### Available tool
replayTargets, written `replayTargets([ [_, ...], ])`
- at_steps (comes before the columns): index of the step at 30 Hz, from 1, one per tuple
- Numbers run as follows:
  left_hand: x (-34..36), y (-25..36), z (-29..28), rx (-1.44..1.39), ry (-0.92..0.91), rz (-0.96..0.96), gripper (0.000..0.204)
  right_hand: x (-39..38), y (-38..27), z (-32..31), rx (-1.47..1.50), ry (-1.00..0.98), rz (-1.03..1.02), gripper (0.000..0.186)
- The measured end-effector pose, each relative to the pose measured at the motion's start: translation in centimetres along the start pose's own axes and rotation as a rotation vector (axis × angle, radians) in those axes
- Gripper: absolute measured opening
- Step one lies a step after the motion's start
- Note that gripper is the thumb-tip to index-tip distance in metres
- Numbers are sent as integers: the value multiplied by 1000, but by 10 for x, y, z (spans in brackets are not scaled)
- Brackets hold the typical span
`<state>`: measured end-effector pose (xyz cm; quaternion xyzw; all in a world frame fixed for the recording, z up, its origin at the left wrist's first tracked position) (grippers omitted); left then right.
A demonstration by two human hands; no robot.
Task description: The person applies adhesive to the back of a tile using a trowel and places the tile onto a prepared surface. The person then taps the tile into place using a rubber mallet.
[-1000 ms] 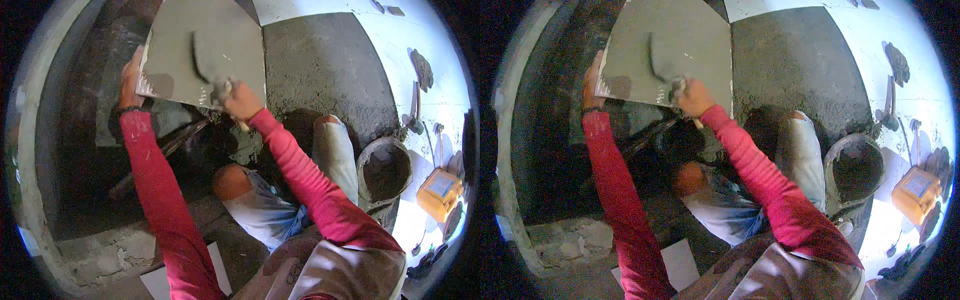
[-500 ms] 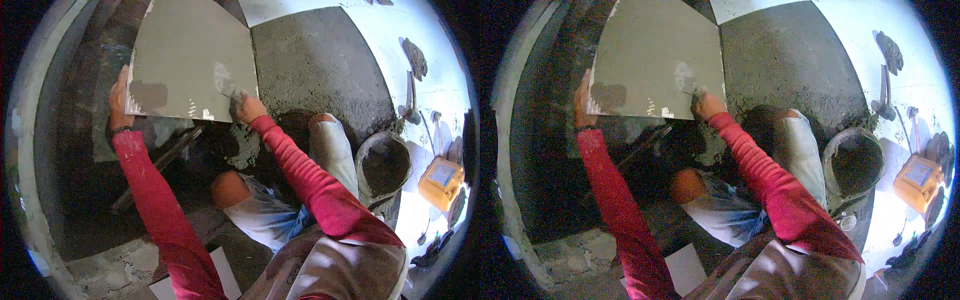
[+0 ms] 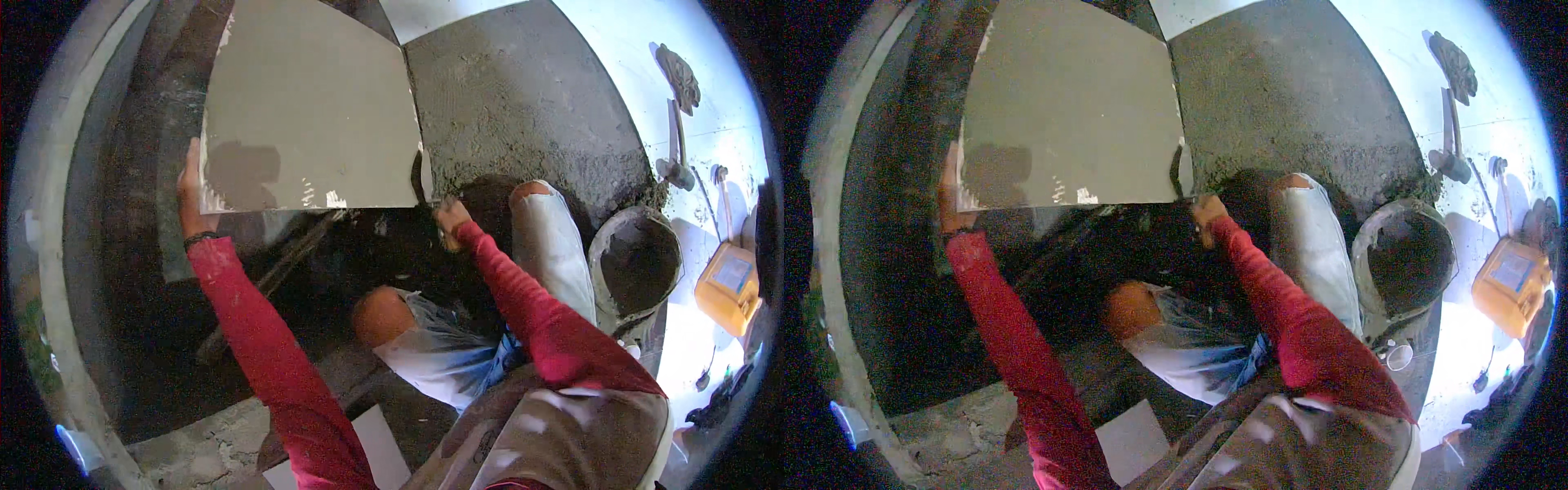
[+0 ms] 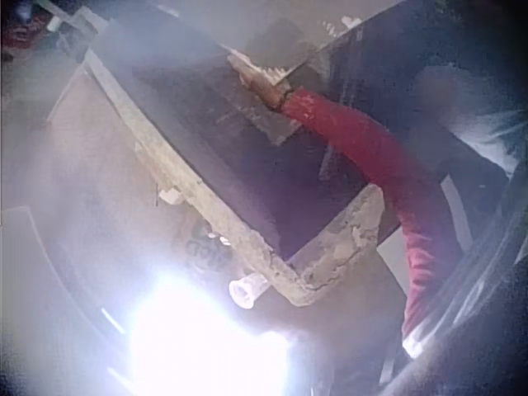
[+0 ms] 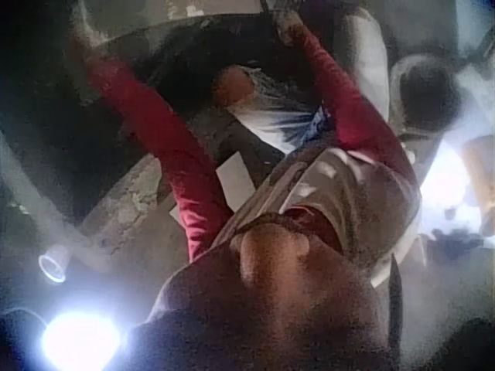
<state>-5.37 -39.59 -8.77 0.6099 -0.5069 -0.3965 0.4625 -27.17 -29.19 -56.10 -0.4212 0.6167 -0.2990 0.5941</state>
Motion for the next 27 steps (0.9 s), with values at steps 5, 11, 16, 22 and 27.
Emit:
replayTargets([
  [5,17,-1,20,-60,-51,-11,44,68,-67,-14,-84,56,-269,36],
  [11,2,7,-4,105,100,-33,44,-27,-219,-5,11,105,-435,41],
  [16,9,9,2,16,52,-4,42,-117,-262,-6,24,-26,-774,34],
  [22,0,20,26,19,82,130,38,-149,-194,26,-172,95,-609,42],
  [27,6,13,-1,81,43,82,37,-183,-123,25,-255,-133,-685,37],
])
Point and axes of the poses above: each hand's wrist, its own x-axis towards the middle knuckle, its own z-axis out of the palm, y = z × x, the point moved 8 cm from there along x, towards the middle knuckle, and after that the axes turned 2 degrees about z, right-handed, at the moved point
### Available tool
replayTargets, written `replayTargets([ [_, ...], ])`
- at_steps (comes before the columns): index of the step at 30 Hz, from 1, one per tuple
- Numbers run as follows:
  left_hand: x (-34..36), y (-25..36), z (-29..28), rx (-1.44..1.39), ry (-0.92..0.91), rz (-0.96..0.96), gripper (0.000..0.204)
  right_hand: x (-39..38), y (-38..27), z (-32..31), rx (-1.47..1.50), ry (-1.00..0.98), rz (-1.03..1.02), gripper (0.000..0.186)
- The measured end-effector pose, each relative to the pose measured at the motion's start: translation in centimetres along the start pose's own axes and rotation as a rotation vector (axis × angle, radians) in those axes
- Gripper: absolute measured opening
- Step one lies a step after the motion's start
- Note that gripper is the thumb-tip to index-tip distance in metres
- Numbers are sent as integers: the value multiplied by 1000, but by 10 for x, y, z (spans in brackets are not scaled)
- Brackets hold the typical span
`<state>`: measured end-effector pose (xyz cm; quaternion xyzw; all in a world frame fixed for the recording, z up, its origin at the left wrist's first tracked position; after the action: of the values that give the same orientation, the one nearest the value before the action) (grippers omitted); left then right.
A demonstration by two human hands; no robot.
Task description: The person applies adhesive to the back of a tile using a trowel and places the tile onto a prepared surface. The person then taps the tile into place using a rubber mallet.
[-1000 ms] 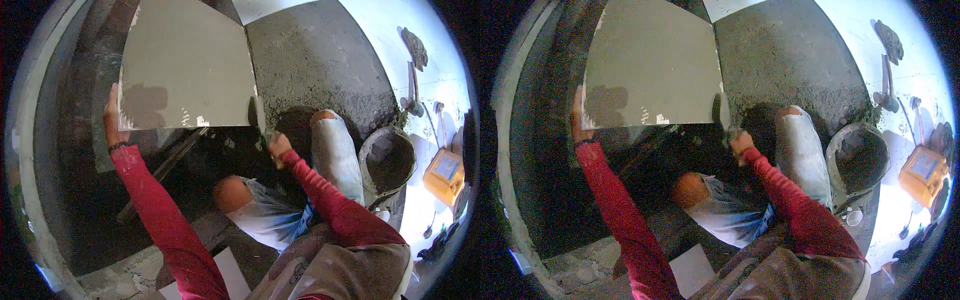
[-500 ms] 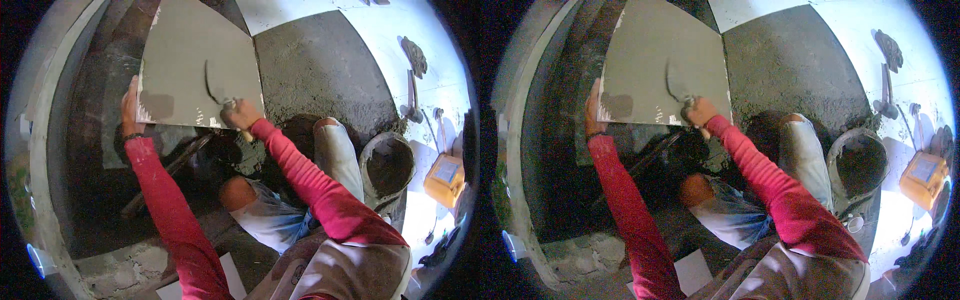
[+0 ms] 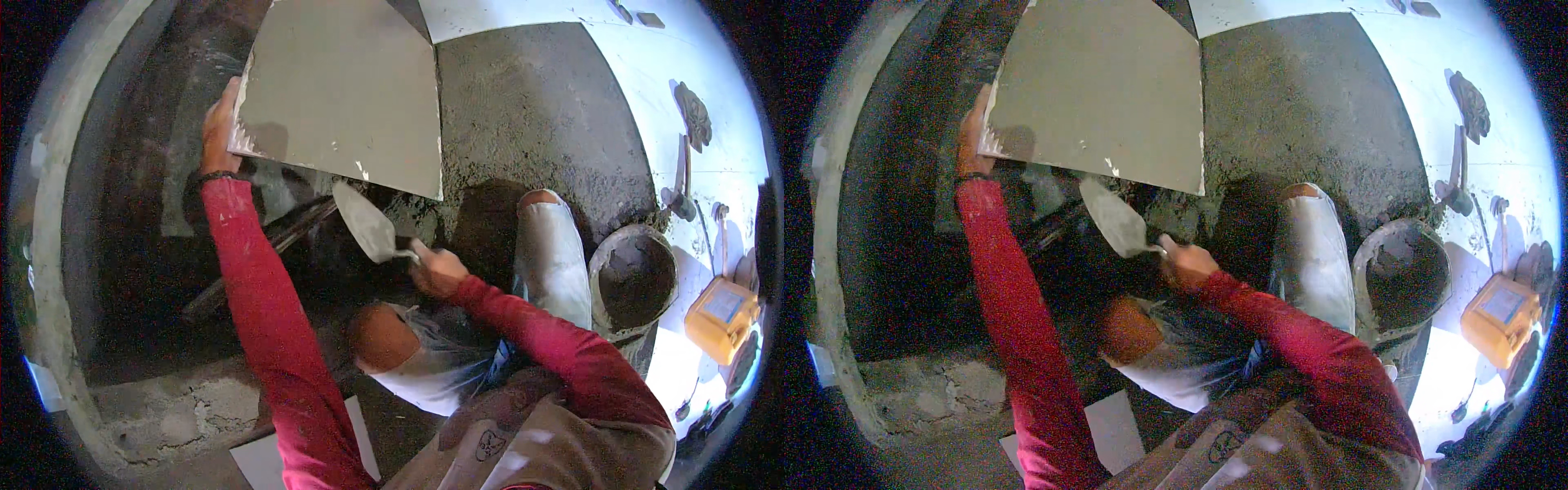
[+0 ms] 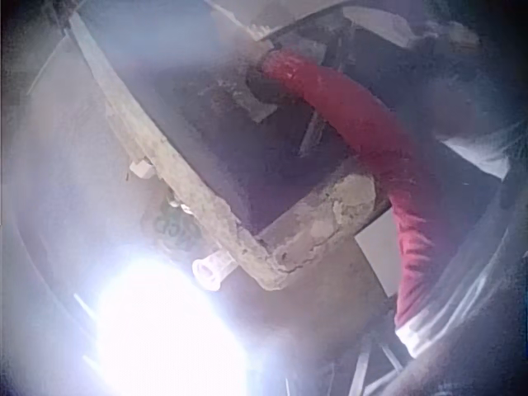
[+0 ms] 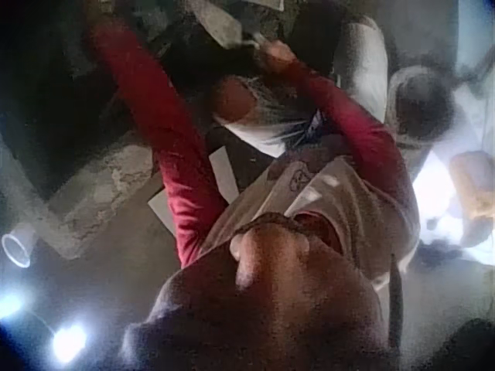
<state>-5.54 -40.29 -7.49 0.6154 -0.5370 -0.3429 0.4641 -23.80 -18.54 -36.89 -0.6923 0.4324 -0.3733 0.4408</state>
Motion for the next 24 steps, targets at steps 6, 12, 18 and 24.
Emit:
replayTargets([
  [6,3,-8,-1,-65,50,-69,40,33,-38,-37,-94,175,41,35],
  [12,-1,-4,12,-24,33,-22,43,76,31,-25,-222,235,97,43],
  [18,3,-4,14,-110,-19,7,44,56,138,-5,-170,151,346,46],
  [24,-7,-4,8,-5,41,-59,45,-54,132,54,106,132,337,44],
])
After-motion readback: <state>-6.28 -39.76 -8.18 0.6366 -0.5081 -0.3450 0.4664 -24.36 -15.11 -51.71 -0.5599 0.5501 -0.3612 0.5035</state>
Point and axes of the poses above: each hand's wrist, its own x-axis towards the middle knuckle, its own z-axis out of the palm, y = z × x, the point moved 8 cm from there along x, towards the middle knuckle, and after that the axes turned 2 degrees about z, right-handed, at the moved point
